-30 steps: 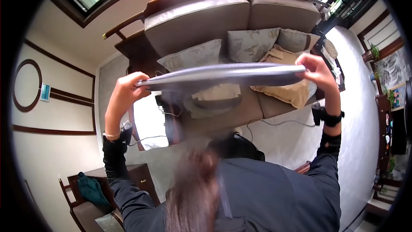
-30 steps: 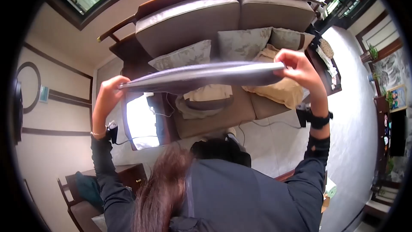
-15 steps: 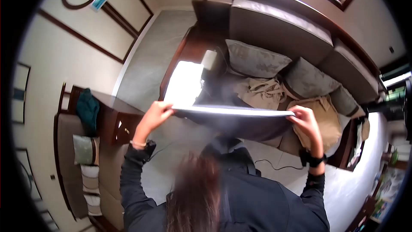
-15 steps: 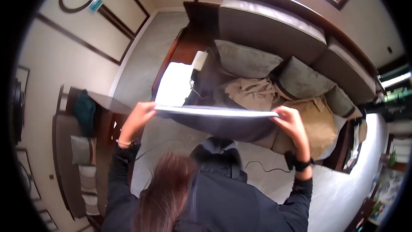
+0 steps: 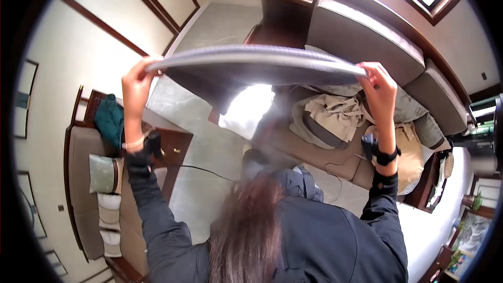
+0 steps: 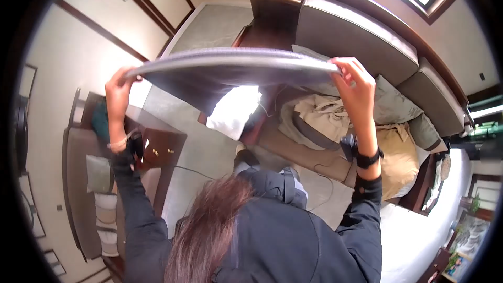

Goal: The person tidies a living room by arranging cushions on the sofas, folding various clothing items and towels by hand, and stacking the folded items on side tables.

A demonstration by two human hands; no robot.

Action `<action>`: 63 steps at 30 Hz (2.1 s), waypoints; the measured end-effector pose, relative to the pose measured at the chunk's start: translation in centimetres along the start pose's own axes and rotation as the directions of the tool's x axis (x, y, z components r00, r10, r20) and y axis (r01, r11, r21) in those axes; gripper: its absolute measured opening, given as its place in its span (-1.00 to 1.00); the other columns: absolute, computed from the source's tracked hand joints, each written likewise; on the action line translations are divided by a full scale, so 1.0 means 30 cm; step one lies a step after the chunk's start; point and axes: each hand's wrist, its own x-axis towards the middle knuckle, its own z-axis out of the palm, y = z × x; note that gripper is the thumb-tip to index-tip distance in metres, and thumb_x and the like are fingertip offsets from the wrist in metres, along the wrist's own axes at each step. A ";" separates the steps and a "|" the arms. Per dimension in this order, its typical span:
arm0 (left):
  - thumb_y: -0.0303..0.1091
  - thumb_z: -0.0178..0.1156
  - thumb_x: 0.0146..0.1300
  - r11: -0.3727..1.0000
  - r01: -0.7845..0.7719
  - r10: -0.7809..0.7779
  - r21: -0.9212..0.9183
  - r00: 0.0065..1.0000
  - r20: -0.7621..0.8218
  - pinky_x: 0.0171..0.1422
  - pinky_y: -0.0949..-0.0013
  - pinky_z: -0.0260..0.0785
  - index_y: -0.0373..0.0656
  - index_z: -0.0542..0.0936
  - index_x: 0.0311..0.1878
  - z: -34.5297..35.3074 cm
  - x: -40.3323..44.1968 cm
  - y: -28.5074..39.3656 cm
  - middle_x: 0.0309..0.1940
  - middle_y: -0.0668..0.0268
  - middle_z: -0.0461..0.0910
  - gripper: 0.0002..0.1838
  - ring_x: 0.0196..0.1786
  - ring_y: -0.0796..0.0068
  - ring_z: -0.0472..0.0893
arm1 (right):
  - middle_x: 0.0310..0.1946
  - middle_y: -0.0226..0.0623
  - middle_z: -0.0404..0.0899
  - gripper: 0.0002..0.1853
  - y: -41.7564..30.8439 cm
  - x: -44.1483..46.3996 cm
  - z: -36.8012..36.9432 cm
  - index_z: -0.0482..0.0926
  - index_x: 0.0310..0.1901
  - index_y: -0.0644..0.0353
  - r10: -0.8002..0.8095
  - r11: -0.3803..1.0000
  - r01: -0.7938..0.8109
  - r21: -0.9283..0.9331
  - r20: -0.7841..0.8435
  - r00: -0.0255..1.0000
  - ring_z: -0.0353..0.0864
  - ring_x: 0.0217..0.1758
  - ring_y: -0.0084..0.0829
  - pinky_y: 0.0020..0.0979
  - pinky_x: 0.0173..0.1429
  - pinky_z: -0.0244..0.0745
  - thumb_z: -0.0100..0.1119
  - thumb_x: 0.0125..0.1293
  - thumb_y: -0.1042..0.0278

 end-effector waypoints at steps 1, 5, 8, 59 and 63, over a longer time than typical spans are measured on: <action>-0.68 0.14 0.14 0.994 -0.010 0.008 0.111 1.000 0.021 -0.15 0.48 0.48 -0.27 0.60 -0.15 -0.022 -0.027 0.011 -0.30 0.25 0.64 -0.78 -0.23 0.48 0.64 | -0.38 -0.41 0.55 -0.79 -0.003 -0.031 0.016 0.59 -0.27 0.24 0.000 0.999 0.000 -0.038 0.018 1.000 0.36 -0.47 -0.67 -0.63 -0.42 0.26 0.22 0.00 0.66; -0.73 0.14 -0.03 0.960 -0.163 0.113 0.228 0.970 0.217 -0.09 0.42 0.45 -0.28 0.60 -0.19 -0.070 -0.163 -0.072 -0.29 0.15 0.63 -0.71 -0.23 0.36 0.65 | -0.31 -0.34 0.57 -0.72 -0.041 -0.190 0.111 0.59 -0.26 0.20 0.144 0.986 -0.131 -0.107 0.120 0.982 0.48 -0.40 -0.57 -0.59 -0.36 0.36 0.13 -0.04 0.72; -0.68 0.16 0.00 0.986 0.063 -0.115 0.155 0.928 0.354 -0.10 0.42 0.45 -0.30 0.61 -0.22 -0.055 -0.279 -0.223 -0.28 0.14 0.64 -0.76 -0.20 0.32 0.65 | -0.26 -0.32 0.58 -0.71 -0.041 -0.339 0.224 0.59 -0.24 0.20 0.307 0.945 -0.281 -0.165 0.166 0.937 0.55 -0.32 -0.49 -0.55 -0.30 0.45 0.14 -0.03 0.72; -0.23 0.21 0.23 0.971 0.174 -0.229 0.166 0.454 0.861 -0.05 0.46 0.41 -0.24 0.47 0.14 0.811 0.223 -0.974 -0.27 0.23 0.62 -0.55 -0.21 0.52 0.58 | -0.23 -0.38 0.53 -0.75 0.098 -0.525 1.290 0.49 -0.06 0.20 0.929 -0.270 -0.368 0.890 0.342 0.146 0.49 -0.23 -0.53 -0.47 -0.10 0.44 0.12 0.32 0.26; -0.31 0.14 0.30 0.894 0.389 -0.165 -0.223 0.748 0.643 -0.34 0.56 0.27 -0.18 0.20 0.35 0.615 0.304 -0.855 -0.45 0.39 0.59 -0.40 -0.45 0.71 0.43 | -0.20 -0.39 0.57 -0.67 0.115 -0.266 1.073 0.53 -0.02 0.28 0.847 0.208 -0.658 0.724 0.203 0.491 0.47 -0.20 -0.59 -0.59 -0.09 0.34 0.12 0.30 0.23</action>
